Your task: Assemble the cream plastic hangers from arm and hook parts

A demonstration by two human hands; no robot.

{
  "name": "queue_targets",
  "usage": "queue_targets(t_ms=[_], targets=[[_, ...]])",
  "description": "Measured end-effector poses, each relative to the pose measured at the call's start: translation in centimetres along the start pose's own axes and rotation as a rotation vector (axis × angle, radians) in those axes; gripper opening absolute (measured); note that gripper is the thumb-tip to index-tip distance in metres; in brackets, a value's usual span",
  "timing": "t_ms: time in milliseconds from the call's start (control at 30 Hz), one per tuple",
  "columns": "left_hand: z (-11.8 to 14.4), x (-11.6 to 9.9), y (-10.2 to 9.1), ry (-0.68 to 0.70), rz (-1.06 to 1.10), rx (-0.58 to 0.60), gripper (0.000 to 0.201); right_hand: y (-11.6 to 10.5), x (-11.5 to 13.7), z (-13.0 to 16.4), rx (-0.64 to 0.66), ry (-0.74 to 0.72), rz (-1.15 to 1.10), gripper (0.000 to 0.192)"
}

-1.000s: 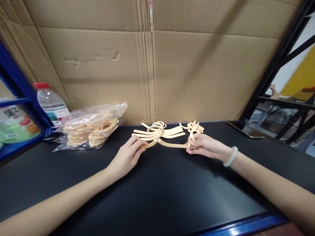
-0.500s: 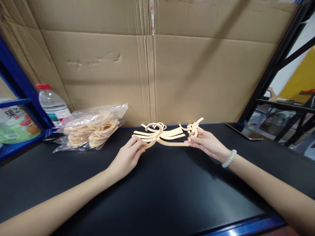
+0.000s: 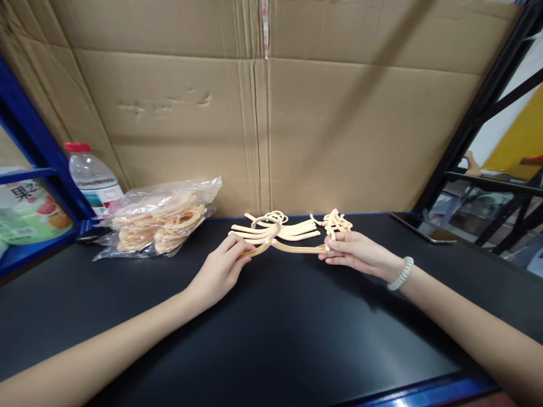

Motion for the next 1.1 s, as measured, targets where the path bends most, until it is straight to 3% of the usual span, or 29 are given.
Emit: queue_targets(t_ms=[200, 767, 1100], targets=[[0.04, 0.14, 0.08, 0.002, -0.004, 0.000, 0.018, 0.33, -0.18, 0.02, -0.025, 0.001, 0.013, 0.029], [0.26, -0.21, 0.37, 0.036, 0.011, 0.027, 0.019, 0.43, -0.12, -0.12, -0.239, -0.193, 0.051, 0.037], [0.35, 0.16, 0.51, -0.001, 0.014, 0.008, 0.015, 0.81, -0.48, -0.09, -0.164, -0.172, -0.112, 0.024]])
Point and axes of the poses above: each hand's wrist, its own z-axis away from the middle knuckle, its own y-axis out of the palm, x = y × z, the point moved 5 cm from there along -z, towards the middle knuckle, and after that the axes turned 1 degree about y, right-handed, at the moved point
